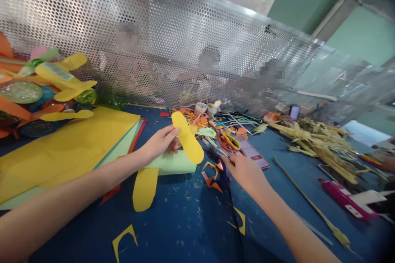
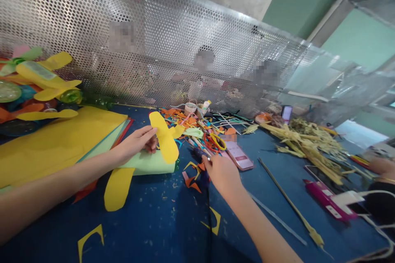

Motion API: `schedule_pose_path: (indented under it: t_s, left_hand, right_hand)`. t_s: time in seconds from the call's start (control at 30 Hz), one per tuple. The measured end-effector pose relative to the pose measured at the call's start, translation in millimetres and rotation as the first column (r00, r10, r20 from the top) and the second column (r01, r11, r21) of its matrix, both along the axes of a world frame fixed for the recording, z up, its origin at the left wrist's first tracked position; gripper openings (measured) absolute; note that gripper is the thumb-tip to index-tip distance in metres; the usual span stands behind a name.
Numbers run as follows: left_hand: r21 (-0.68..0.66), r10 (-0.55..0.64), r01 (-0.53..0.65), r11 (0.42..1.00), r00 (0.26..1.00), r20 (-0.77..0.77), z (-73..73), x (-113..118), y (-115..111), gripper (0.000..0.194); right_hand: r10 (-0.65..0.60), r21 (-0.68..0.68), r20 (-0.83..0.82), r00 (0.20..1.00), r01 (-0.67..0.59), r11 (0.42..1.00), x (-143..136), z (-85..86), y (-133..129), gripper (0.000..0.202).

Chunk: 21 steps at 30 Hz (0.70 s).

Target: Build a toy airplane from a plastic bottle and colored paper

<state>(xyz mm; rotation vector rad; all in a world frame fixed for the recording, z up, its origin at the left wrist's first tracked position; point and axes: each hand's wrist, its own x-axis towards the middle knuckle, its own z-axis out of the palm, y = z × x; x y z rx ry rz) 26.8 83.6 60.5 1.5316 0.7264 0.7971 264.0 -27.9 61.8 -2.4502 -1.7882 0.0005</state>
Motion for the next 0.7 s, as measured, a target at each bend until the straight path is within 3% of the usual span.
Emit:
schedule_pose_path:
  t_s: [0.07, 0.13, 0.23, 0.37, 0.5, 0.6, 0.7]
  left_hand:
    - [0.094, -0.025, 0.034, 0.995, 0.995, -0.092, 2.4, 0, -2, 0.03]
    - [0.222, -0.024, 0.066, 0.973, 0.983, -0.184, 4.9, 0, -4, 0.032]
    - [0.42, 0.007, 0.102, 0.902, 0.968, -0.25, 8.1, -1, -8, 0.028]
    - [0.6, 0.053, 0.147, 0.786, 0.951, -0.303, 10.9, -2, -10, 0.025]
    - [0.662, 0.054, 0.187, 0.726, 0.944, -0.325, 13.4, -3, -11, 0.028]
    - [0.597, 0.005, 0.208, 0.775, 0.943, -0.334, 15.0, -3, -13, 0.017]
    - [0.503, -0.02, 0.202, 0.84, 0.939, -0.343, 15.4, -5, -12, 0.019]
  right_hand:
    - [0.21, 0.215, -0.179, 0.961, -0.17, 0.962, -15, 21.6, 5, 0.032]
    - [0.406, 0.396, -0.331, 0.852, -0.265, 0.879, -32, 39.1, 11, 0.029]
    - [0.564, 0.474, -0.348, 0.749, -0.378, 0.795, -51, 49.2, 21, 0.027]
    - [0.58, 0.485, -0.456, 0.674, -0.359, 0.798, -60, 38.0, 33, 0.017]
    - [0.536, 0.421, -0.596, 0.598, -0.336, 0.843, -51, 22.7, 41, 0.017]
    - [0.524, 0.354, -0.656, 0.543, -0.392, 0.849, -40, 17.2, 44, 0.015]
    - [0.5, 0.356, -0.715, 0.488, -0.361, 0.862, -28, 18.6, 45, 0.027]
